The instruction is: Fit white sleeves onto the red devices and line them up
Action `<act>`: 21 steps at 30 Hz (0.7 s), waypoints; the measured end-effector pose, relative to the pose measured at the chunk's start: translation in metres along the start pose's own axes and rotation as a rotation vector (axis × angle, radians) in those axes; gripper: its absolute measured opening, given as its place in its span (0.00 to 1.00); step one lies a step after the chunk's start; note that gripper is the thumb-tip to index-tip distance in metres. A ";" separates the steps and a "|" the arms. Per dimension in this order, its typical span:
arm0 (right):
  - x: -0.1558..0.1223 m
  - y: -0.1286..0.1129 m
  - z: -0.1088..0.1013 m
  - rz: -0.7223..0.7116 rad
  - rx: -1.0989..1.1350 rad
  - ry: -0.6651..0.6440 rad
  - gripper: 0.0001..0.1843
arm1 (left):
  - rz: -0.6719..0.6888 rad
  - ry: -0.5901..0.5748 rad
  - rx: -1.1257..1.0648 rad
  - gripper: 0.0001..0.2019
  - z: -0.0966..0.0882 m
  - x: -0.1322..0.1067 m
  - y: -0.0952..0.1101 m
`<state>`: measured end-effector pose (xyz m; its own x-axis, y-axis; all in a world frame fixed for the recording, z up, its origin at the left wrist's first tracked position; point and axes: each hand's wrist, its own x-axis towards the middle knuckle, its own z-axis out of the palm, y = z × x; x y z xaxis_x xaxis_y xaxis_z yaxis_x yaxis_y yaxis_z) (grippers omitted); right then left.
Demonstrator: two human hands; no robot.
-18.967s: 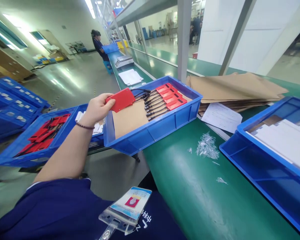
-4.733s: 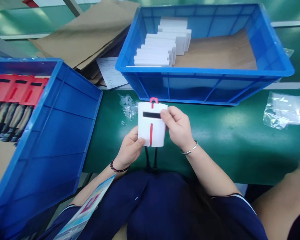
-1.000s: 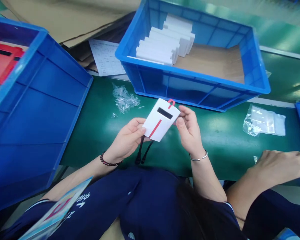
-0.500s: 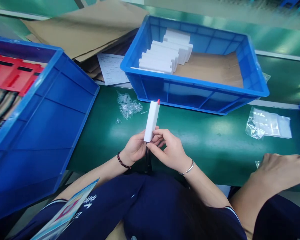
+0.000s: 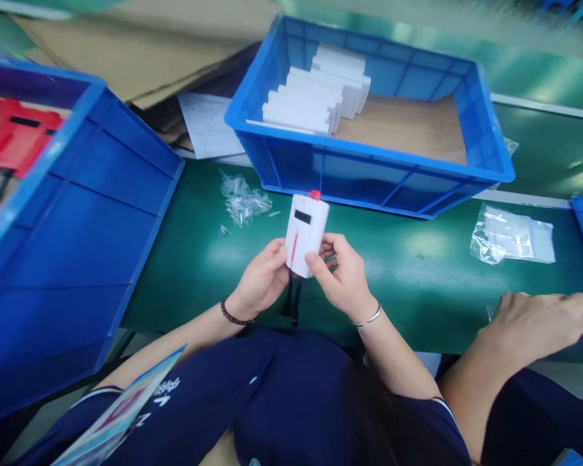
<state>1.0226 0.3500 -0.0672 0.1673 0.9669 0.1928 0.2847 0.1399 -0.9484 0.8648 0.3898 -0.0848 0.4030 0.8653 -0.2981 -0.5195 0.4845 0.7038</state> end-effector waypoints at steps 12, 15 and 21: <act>0.003 0.019 0.002 0.127 0.338 -0.061 0.35 | 0.283 -0.079 0.471 0.15 -0.004 -0.002 0.005; -0.001 0.014 -0.001 0.082 0.215 -0.186 0.48 | 0.447 -0.330 0.817 0.13 0.001 -0.008 0.009; 0.005 0.018 -0.075 0.132 -0.495 -0.205 0.39 | 0.554 -0.486 1.328 0.27 -0.011 -0.043 0.051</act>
<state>1.0999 0.3417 -0.0644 0.0588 0.9981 -0.0195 0.6915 -0.0548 -0.7203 0.8123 0.3789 -0.0434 0.7302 0.6401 0.2390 0.2431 -0.5704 0.7846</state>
